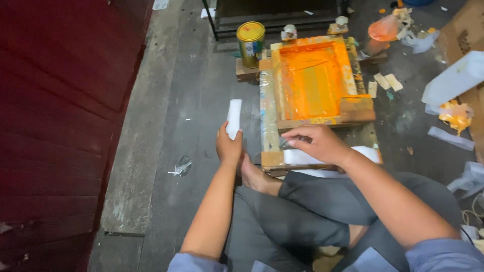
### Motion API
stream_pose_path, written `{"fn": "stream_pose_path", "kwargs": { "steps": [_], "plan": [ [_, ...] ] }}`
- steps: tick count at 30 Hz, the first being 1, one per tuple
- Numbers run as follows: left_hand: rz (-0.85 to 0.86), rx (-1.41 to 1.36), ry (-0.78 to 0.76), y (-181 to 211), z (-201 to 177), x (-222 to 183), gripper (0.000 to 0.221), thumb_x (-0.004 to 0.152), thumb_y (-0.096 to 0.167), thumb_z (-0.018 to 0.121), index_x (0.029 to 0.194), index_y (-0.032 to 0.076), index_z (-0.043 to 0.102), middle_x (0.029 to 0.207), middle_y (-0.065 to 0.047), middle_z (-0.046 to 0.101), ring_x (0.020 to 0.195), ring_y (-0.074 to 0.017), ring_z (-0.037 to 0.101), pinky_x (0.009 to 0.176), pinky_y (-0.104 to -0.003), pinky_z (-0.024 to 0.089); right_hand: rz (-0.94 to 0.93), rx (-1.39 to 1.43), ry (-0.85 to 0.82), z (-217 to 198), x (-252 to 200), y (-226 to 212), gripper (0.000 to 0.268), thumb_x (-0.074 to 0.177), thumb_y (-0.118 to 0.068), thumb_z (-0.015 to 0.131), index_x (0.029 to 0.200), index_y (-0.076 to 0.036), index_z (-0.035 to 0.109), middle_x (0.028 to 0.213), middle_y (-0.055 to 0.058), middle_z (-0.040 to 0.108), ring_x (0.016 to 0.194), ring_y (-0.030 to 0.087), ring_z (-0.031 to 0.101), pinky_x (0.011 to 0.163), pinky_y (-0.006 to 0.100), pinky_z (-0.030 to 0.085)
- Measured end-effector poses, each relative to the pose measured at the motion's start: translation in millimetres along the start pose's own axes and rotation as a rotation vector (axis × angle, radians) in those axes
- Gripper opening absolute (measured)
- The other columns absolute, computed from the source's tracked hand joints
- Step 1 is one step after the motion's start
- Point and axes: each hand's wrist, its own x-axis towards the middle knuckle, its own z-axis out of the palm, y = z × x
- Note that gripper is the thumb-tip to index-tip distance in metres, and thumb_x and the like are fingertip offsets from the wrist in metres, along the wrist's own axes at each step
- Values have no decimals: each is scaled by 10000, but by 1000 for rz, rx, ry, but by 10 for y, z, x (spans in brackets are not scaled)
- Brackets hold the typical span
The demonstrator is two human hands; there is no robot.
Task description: Preparing a screen printing frame by applying white adhesive strips to the edges and smoothing them with a wooden tool.
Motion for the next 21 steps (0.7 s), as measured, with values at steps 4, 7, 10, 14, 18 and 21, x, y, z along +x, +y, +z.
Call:
{"fn": "stream_pose_path", "kwargs": {
  "steps": [4,7,10,14,18,21],
  "plan": [
    [261,28,78,212,204,-405,533,872,227,778,1375,137,626,1296,-143,672,1086,-325,694,930,-458,551,98,17,36,-285,-214,357,273,836,-162,790,1108,-170,810,941,42,823,839,143,722,717,257,573],
    [580,-65,68,391,359,-840,422,833,174,826,1234,94,721,1072,-168,725,1032,-343,696,934,-440,538,146,18,20,-504,-272,490,271,839,-125,781,1109,-110,798,929,99,808,814,183,691,721,300,565],
    [722,11,-86,523,407,-1105,342,862,237,812,1190,185,730,1136,-41,752,1124,-260,690,970,-384,492,232,-5,9,-703,-268,612,234,874,-138,770,1100,-100,820,891,103,797,774,210,695,710,321,565],
    [1032,250,-168,469,485,-1075,368,851,321,822,1176,162,753,1146,-31,754,1089,-230,696,971,-392,502,283,-199,-151,-891,-329,607,260,811,-194,789,1065,-150,821,838,58,788,808,212,721,751,367,584],
    [1176,328,-219,828,338,-1165,338,857,216,792,1149,50,757,1114,-143,759,1035,-330,686,920,-459,508,293,-401,-291,-855,-299,837,353,729,-246,864,1075,-243,794,905,-8,777,918,210,742,821,379,595],
    [1169,416,-202,347,637,-976,359,856,388,794,1158,194,768,1144,-8,757,1048,-229,682,933,-411,506,298,-544,-373,-745,-224,997,434,685,-292,915,1097,-286,779,948,-32,753,951,225,733,833,381,582]
  ]
}}
